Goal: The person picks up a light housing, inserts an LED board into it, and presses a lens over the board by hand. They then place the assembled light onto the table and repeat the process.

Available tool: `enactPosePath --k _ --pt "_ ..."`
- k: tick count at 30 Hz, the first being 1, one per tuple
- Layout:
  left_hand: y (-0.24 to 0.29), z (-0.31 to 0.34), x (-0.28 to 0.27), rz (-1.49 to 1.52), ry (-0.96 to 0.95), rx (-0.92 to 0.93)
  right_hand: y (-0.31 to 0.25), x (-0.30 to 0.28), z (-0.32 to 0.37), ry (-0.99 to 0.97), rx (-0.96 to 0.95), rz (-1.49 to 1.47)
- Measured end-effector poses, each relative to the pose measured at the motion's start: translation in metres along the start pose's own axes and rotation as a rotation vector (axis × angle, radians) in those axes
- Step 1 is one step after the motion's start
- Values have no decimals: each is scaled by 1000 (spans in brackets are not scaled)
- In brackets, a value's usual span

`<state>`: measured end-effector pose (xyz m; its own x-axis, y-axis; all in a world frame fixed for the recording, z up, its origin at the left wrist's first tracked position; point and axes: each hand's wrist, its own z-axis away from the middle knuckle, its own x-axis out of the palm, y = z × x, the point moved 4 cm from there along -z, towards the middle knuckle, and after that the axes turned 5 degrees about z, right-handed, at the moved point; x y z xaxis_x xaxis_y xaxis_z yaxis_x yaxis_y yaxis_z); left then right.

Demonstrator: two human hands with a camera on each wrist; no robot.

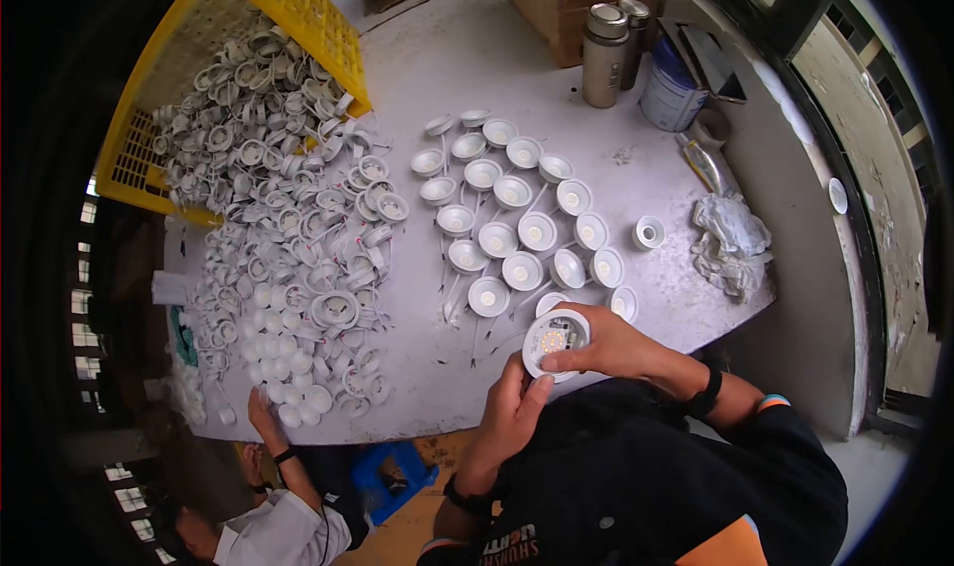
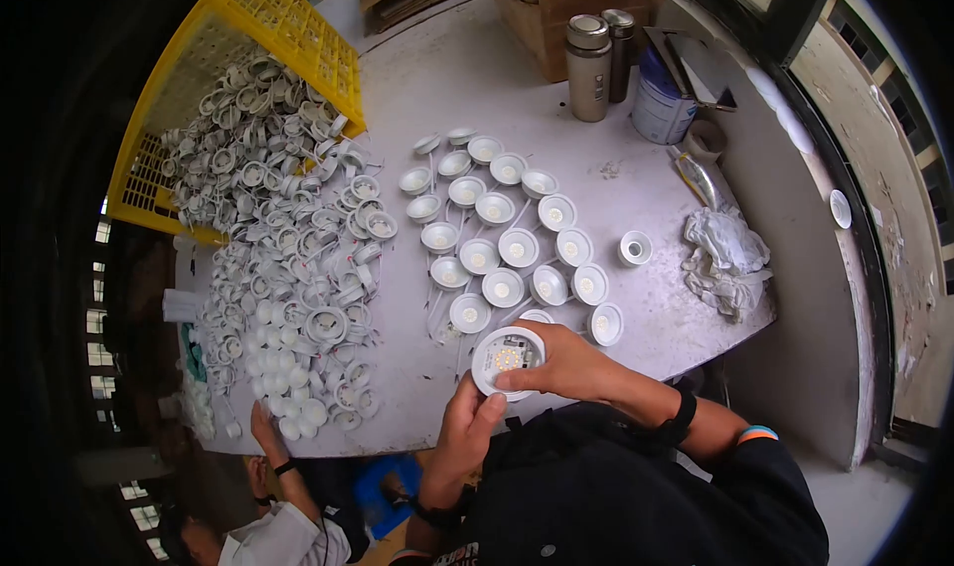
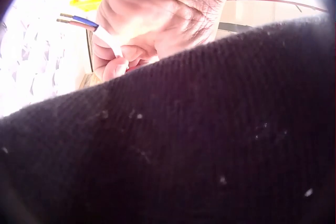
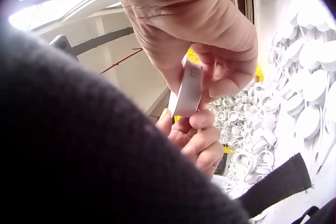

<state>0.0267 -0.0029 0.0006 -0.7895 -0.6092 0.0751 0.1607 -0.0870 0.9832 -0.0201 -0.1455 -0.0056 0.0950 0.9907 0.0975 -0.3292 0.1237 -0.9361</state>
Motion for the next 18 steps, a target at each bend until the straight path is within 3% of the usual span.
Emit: enactPosePath --k 4,8,11,13,14,16,18 --pt "3 -9 7 -99 -62 -98 -1 -8 2 70 104 4" --pt "-1 -26 7 -51 -54 -100 5 -12 -4 164 -35 102" --pt "-16 -31 12 36 -71 -56 22 -25 -5 135 2 -91" --pt "-22 -34 11 9 -4 47 30 -49 -10 234 -109 -553" --pt "-22 -31 7 20 -9 44 55 -84 -9 370 -163 -286" --pt "-26 -25 -3 24 -44 -260 104 -151 -4 784 -124 485" --pt "-28 -19 -8 75 3 -274 107 -177 7 956 -275 1086"
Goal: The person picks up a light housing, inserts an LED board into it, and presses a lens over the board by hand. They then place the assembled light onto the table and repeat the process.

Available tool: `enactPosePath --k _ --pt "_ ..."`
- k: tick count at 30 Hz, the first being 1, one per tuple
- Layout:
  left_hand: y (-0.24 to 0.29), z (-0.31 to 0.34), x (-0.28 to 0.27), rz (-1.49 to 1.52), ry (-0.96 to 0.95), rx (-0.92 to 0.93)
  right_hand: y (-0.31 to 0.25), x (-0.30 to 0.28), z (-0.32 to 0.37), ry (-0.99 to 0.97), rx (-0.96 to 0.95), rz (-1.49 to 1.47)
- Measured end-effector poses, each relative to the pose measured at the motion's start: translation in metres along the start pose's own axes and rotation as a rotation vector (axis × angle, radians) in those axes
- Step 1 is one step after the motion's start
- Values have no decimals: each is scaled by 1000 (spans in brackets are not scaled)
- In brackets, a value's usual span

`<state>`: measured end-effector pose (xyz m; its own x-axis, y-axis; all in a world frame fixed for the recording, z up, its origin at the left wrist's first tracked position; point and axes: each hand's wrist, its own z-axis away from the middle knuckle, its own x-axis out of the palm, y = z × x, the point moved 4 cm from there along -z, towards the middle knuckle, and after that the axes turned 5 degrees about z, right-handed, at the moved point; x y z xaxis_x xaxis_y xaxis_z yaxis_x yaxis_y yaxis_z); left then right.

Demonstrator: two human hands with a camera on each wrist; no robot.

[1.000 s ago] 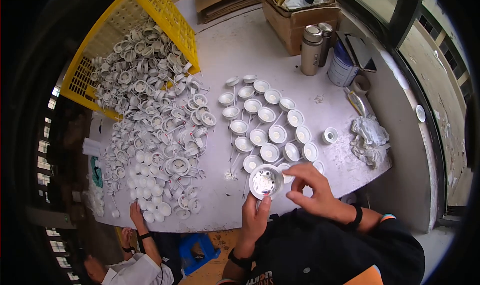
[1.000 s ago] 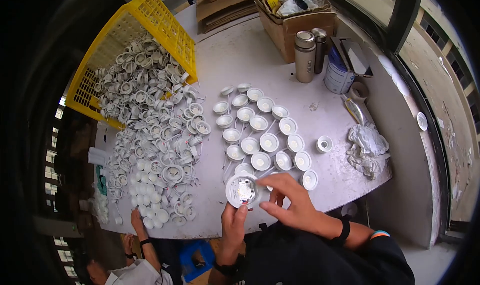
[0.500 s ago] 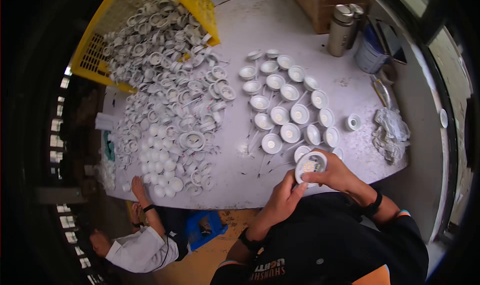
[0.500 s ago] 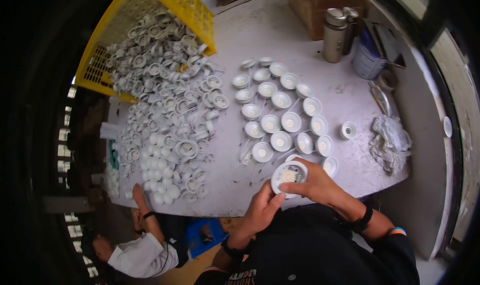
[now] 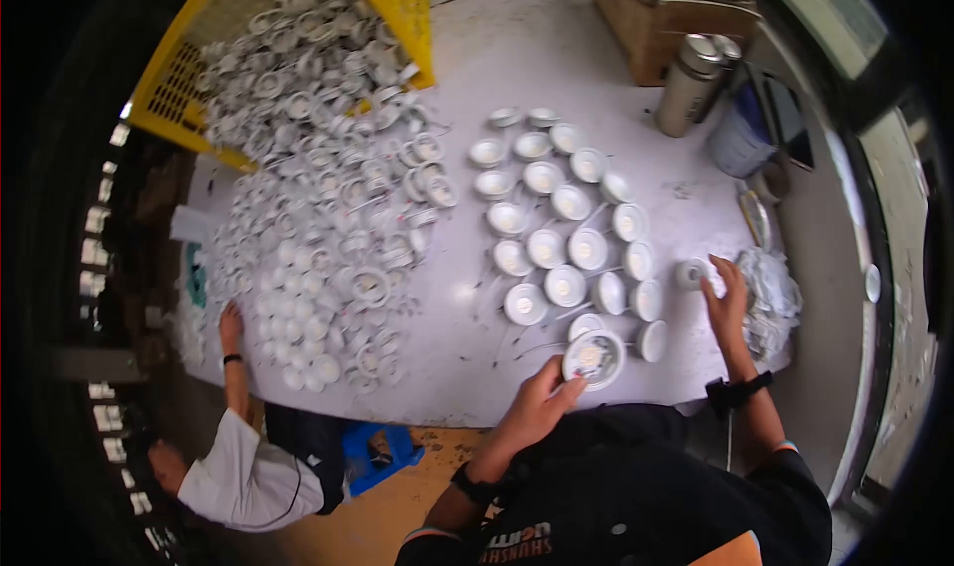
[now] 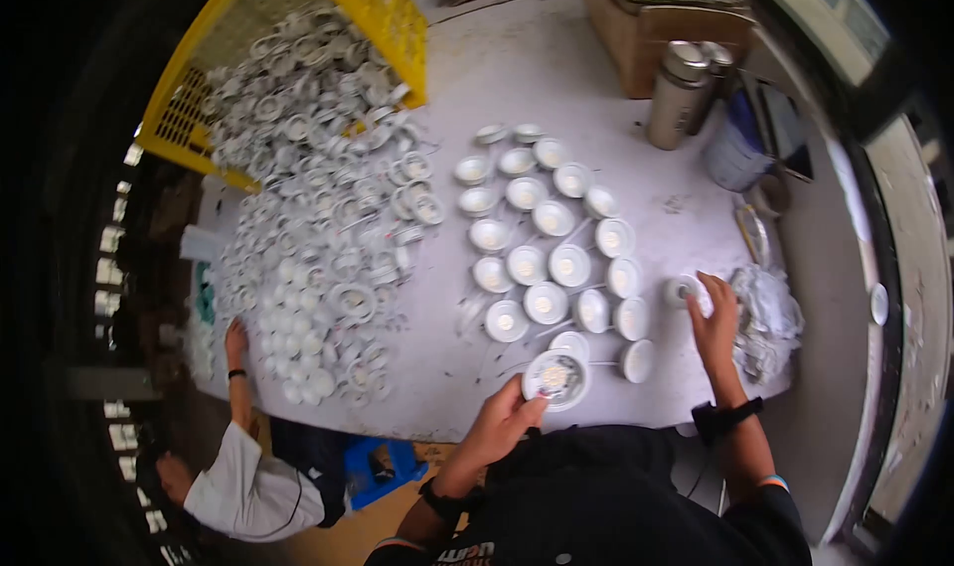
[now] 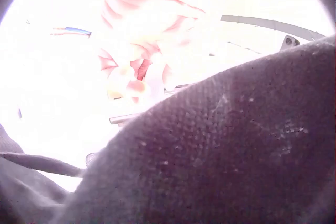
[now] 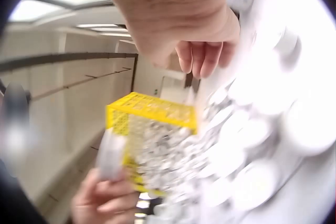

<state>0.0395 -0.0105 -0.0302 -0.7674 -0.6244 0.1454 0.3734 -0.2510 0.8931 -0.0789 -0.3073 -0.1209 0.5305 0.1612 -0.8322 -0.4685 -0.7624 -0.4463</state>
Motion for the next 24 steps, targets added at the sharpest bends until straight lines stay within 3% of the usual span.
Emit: enactPosePath --k 2,6,24 --pt "-11 1 -6 19 28 -29 11 1 1 -130 126 149" --pt "-19 -1 -8 48 58 -22 11 3 0 -265 151 235" --pt "-16 5 -6 28 59 -7 3 14 -5 -234 120 96"
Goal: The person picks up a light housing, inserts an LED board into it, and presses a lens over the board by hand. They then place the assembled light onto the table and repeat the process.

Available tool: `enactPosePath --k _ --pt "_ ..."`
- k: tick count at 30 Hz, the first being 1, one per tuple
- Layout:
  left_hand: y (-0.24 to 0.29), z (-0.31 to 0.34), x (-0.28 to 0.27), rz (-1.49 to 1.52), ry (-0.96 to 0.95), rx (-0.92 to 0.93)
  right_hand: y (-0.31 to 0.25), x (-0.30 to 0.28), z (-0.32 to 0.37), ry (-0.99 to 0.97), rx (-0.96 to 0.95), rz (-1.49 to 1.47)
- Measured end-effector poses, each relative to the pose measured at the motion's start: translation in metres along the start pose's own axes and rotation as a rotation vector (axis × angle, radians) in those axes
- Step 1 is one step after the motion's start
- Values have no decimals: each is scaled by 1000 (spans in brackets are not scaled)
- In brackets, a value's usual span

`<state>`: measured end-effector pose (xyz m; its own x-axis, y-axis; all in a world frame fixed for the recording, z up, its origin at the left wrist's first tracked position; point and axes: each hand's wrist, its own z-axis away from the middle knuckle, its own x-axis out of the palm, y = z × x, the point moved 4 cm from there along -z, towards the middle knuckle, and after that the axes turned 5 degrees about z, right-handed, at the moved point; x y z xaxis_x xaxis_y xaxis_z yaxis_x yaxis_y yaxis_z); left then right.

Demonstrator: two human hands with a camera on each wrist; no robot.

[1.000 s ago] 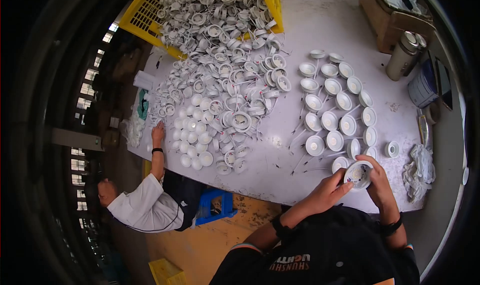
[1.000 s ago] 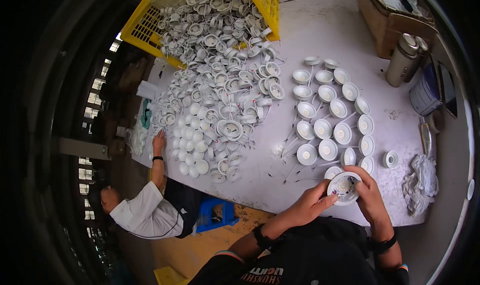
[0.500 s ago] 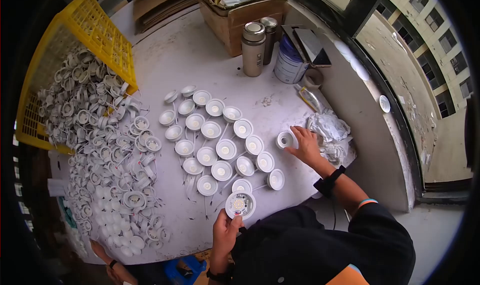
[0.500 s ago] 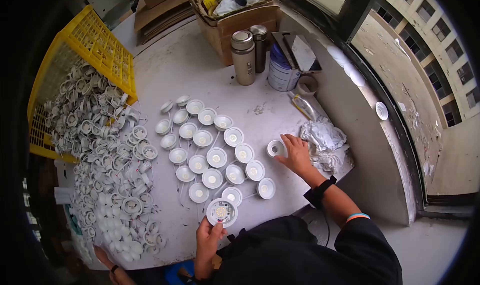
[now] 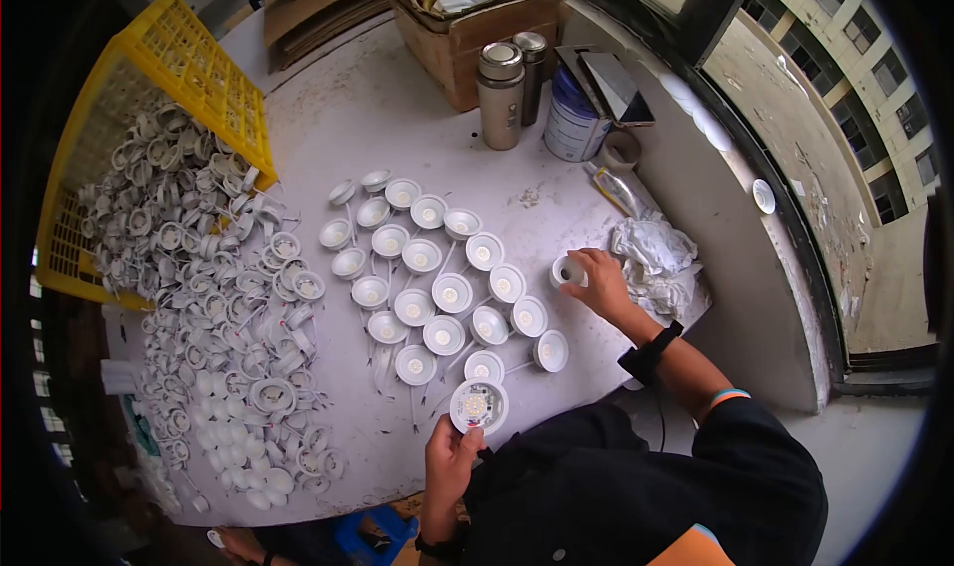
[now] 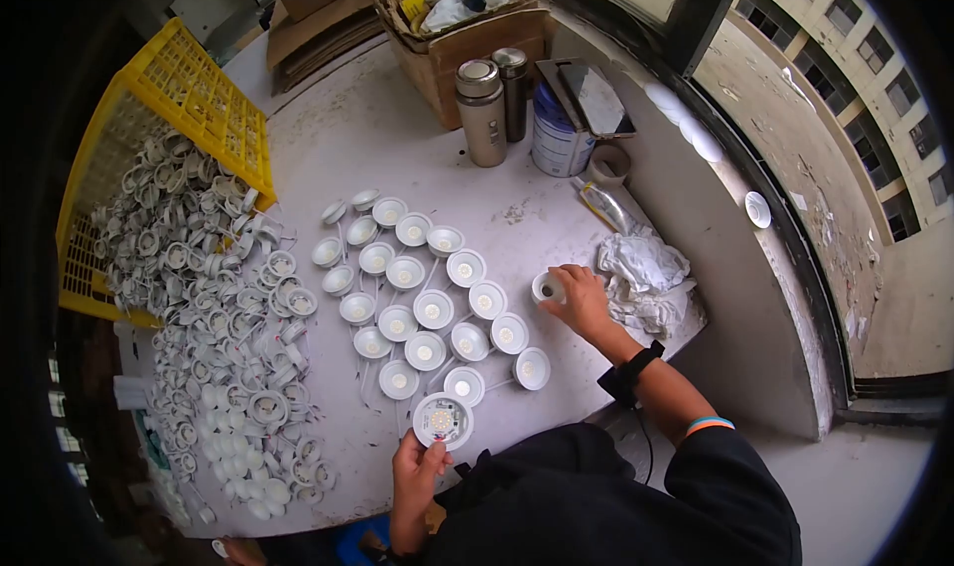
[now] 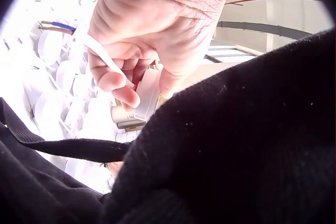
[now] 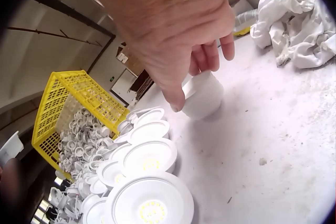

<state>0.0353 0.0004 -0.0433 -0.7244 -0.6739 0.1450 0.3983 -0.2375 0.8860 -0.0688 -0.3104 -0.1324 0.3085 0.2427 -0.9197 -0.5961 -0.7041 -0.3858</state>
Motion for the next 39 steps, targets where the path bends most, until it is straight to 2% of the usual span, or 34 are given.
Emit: enactPosePath --k 6,8,10,12,14,18,23,25,26,28,29,31,32,34,37,39 --pt "5 -3 7 77 -22 -8 -2 -9 3 70 -19 -169" --pt "9 -6 10 80 -8 2 -44 -44 11 22 17 -484" --pt "15 -4 15 71 -26 22 -93 -74 26 -56 -149 -606" --pt "11 -5 15 44 -43 65 -134 -98 42 -65 -388 -575" --pt "8 -5 16 51 -46 92 -159 -109 52 -119 -532 -531" --pt "14 3 18 60 -59 169 -181 -110 62 -153 -628 -416" --pt "16 10 23 36 -27 221 -184 -106 68 -233 -627 -471" --pt "16 12 22 62 -32 222 -181 -106 70 -243 -569 -656" --pt "15 13 20 61 -43 192 -182 -104 70 -242 -570 -654" --pt "16 14 21 60 -57 164 -178 -101 68 -237 -368 -830" --pt "17 16 22 44 -61 148 -178 -101 69 -233 -367 -830" --pt "21 17 23 26 -65 132 -174 -92 72 -479 -185 -828" --pt "22 17 24 25 -51 123 -175 -92 73 -480 -185 -828" --pt "25 18 27 24 -35 107 -179 -97 74 -360 -244 -769" --pt "36 18 29 -75 38 192 -180 -96 76 -329 -222 -753" --pt "40 18 27 -261 110 199 -182 -94 77 -310 -227 -767"
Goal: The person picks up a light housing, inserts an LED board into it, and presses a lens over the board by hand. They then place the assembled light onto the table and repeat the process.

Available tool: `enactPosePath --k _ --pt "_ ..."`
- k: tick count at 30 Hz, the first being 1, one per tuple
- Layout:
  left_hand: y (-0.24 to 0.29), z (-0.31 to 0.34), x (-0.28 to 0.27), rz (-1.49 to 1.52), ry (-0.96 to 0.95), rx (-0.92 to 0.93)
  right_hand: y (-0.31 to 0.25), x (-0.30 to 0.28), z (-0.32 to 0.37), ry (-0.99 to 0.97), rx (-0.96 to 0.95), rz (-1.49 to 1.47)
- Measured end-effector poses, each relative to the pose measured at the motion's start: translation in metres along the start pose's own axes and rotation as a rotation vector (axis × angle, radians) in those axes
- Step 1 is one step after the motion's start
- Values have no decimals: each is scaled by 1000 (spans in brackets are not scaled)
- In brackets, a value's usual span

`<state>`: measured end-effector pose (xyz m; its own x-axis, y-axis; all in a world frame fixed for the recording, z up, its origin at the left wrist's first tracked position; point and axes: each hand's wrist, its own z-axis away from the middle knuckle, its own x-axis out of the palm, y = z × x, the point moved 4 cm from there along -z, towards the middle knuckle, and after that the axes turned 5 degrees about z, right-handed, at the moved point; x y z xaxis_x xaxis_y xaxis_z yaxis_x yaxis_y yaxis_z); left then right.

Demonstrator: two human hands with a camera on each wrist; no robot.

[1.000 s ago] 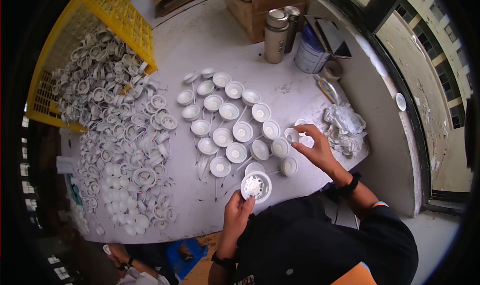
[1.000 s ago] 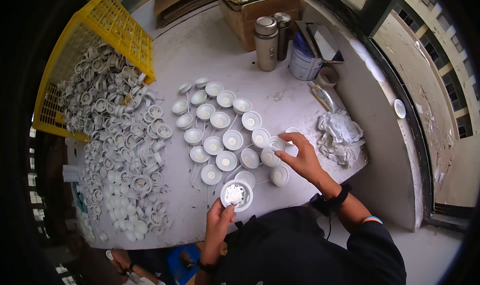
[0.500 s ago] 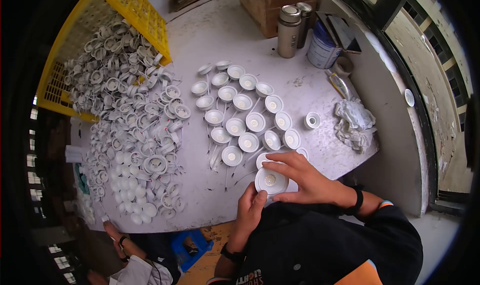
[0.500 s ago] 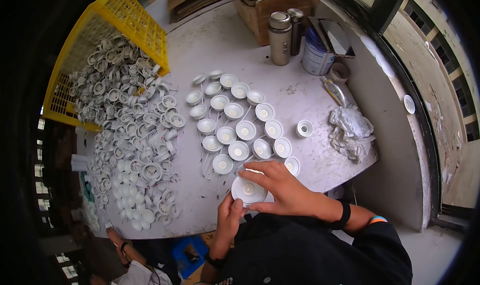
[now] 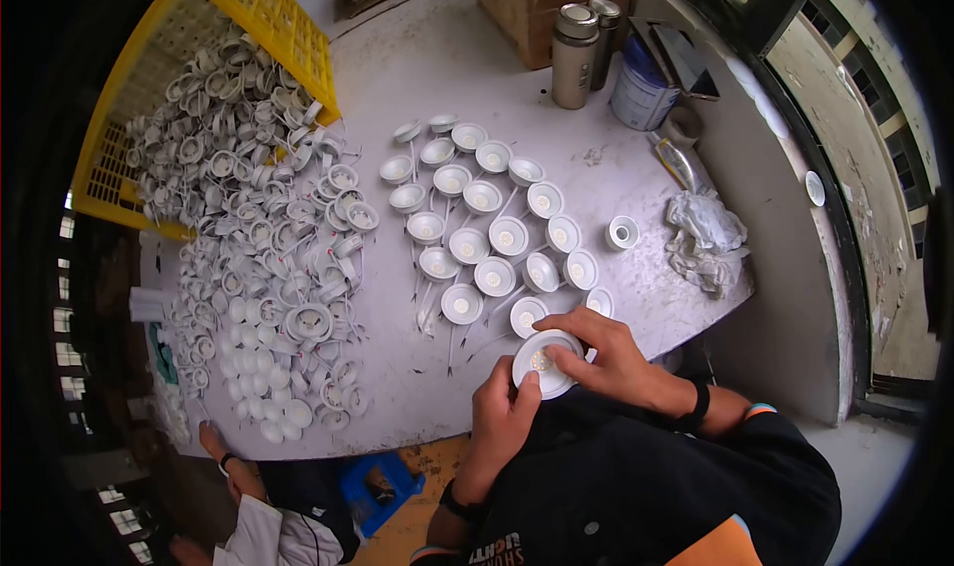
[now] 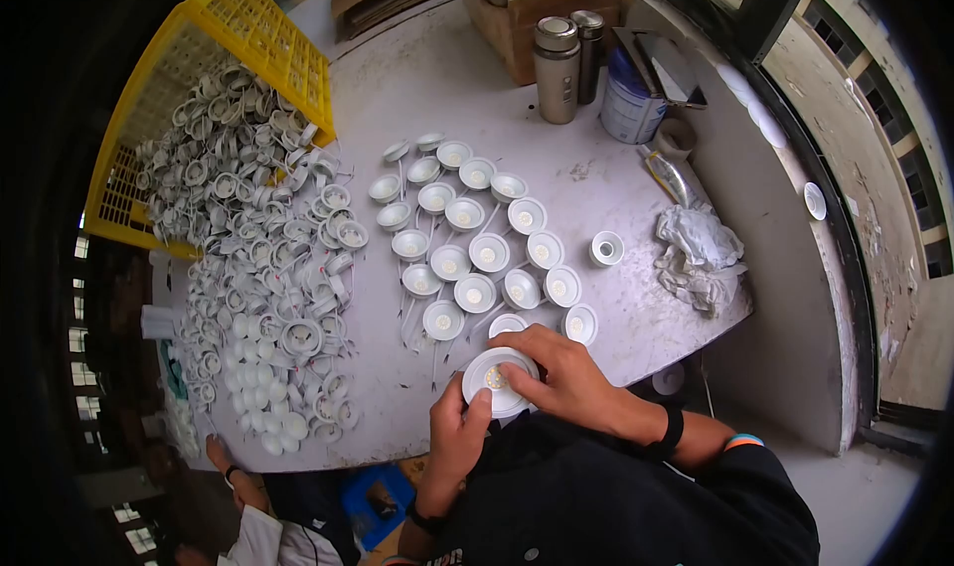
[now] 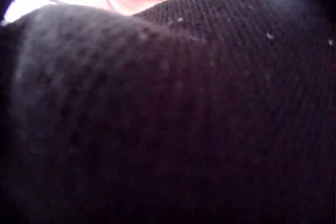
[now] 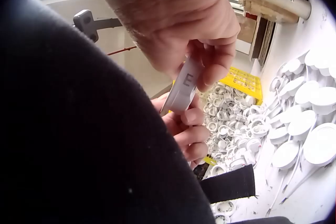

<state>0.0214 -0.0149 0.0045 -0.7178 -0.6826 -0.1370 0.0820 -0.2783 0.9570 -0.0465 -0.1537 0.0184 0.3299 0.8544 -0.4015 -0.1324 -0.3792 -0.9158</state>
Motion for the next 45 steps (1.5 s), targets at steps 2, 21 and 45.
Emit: enactPosePath --k 2,21,45 --pt "0 -3 0 -50 45 56 1 3 1 15 -14 -9" --pt "2 -16 -5 -333 169 132 5 15 0 55 -10 -34" --pt "-17 -9 -13 170 -69 -42 23 26 -2 -167 374 -515"
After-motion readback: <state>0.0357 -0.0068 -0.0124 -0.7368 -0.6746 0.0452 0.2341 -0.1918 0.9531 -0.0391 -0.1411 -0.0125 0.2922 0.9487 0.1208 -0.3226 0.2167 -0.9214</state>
